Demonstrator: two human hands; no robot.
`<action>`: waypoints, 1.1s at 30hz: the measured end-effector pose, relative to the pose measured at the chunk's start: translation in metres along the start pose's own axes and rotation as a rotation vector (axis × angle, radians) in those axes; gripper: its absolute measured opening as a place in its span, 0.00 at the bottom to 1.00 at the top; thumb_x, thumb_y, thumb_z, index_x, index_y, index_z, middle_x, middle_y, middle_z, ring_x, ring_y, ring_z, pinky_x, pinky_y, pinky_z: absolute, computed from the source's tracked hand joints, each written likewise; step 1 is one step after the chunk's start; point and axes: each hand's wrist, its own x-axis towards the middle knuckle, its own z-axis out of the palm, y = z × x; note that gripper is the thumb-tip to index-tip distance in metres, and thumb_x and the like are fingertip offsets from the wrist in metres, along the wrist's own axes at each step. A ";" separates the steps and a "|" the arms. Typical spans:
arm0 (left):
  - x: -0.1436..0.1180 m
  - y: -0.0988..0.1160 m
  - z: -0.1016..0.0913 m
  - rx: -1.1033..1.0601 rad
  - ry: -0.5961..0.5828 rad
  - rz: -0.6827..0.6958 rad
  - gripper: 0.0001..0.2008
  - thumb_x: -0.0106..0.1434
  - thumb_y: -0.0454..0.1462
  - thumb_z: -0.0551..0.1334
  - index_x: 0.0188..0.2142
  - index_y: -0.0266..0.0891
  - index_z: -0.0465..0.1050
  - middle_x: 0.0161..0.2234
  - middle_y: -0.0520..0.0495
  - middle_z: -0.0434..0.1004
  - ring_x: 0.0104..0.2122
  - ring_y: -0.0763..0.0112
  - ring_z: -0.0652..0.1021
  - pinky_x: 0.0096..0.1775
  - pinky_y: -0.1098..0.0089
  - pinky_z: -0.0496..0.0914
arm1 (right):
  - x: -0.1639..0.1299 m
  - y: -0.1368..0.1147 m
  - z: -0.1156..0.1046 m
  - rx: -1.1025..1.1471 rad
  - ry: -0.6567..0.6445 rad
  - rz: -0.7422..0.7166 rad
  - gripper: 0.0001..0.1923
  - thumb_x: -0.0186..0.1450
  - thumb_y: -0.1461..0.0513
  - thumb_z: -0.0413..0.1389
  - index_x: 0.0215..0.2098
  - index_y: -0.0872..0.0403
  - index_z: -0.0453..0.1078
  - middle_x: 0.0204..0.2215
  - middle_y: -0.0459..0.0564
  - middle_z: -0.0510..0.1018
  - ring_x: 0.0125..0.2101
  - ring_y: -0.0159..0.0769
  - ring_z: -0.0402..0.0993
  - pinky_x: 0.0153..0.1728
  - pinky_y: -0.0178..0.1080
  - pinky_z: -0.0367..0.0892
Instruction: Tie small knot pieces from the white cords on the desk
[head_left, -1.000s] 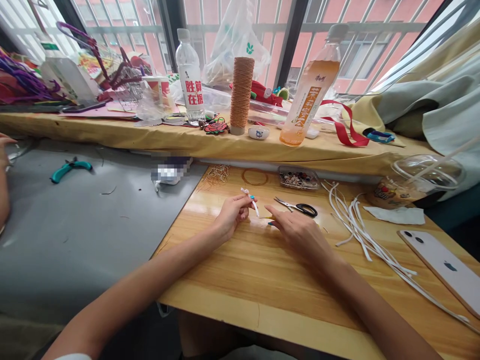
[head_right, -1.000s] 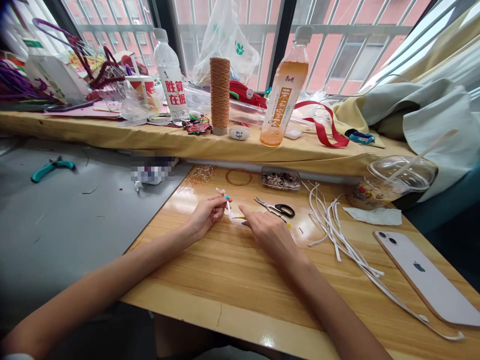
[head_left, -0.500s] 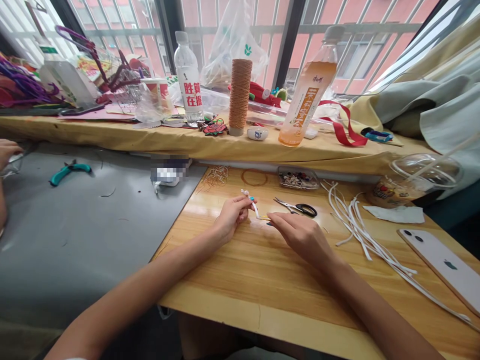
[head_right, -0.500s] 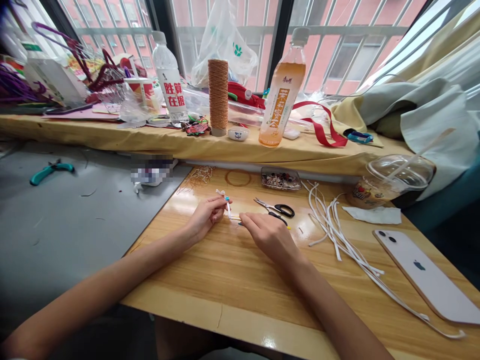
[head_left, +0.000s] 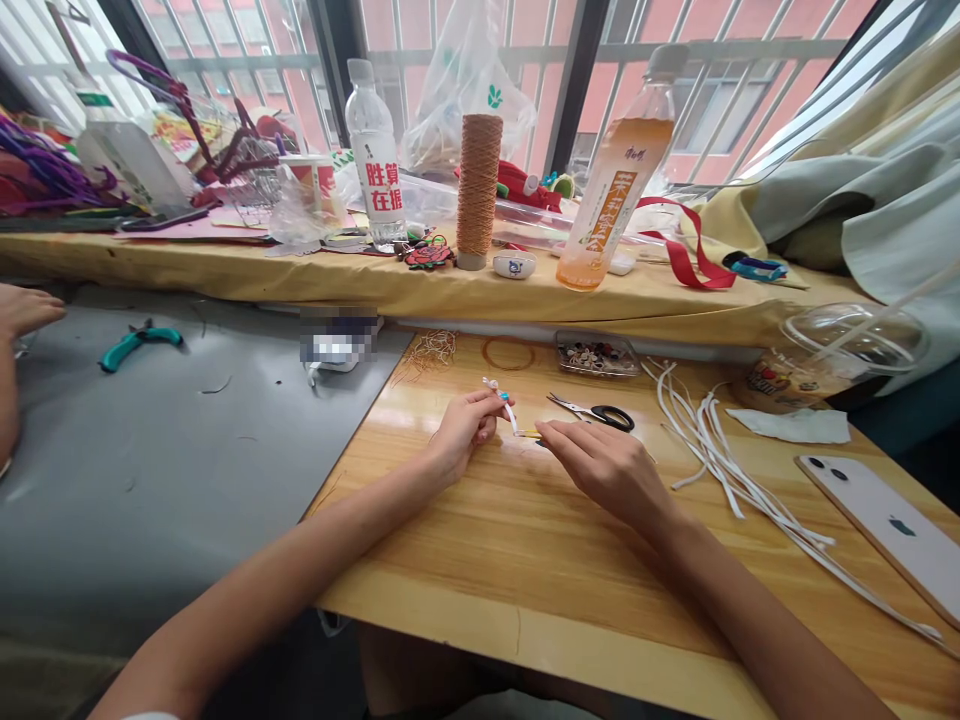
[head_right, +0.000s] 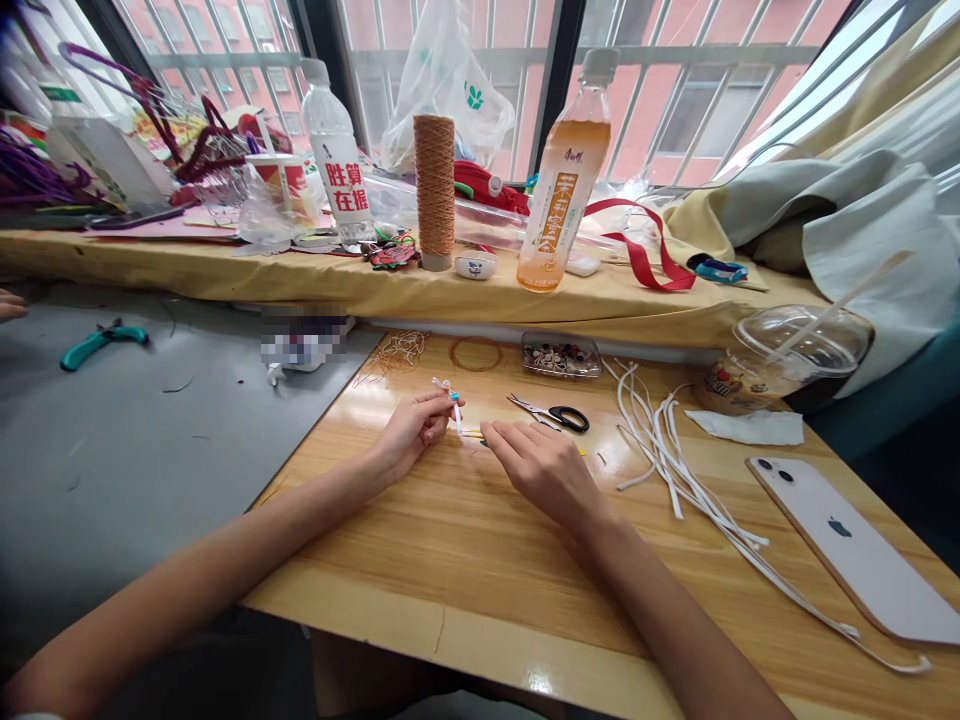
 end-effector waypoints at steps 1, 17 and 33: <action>0.000 0.000 0.000 0.004 0.000 -0.002 0.08 0.49 0.36 0.60 0.23 0.31 0.69 0.16 0.54 0.64 0.11 0.88 0.54 0.16 0.76 0.42 | -0.001 0.000 0.000 0.000 -0.006 0.000 0.11 0.61 0.69 0.47 0.40 0.58 0.68 0.33 0.51 0.77 0.33 0.33 0.72 0.33 0.34 0.63; -0.001 0.000 0.001 0.034 -0.019 0.003 0.08 0.50 0.37 0.60 0.23 0.31 0.69 0.15 0.55 0.63 0.11 0.88 0.54 0.16 0.76 0.43 | -0.002 0.001 0.000 -0.013 0.003 -0.043 0.12 0.62 0.69 0.47 0.41 0.59 0.68 0.32 0.50 0.77 0.31 0.32 0.70 0.32 0.35 0.63; -0.002 -0.001 0.005 0.190 -0.093 0.003 0.12 0.51 0.43 0.59 0.28 0.34 0.71 0.22 0.52 0.69 0.12 0.86 0.56 0.16 0.77 0.46 | -0.004 0.001 -0.001 -0.018 0.002 -0.011 0.10 0.63 0.68 0.45 0.35 0.56 0.69 0.27 0.49 0.76 0.29 0.31 0.70 0.31 0.35 0.60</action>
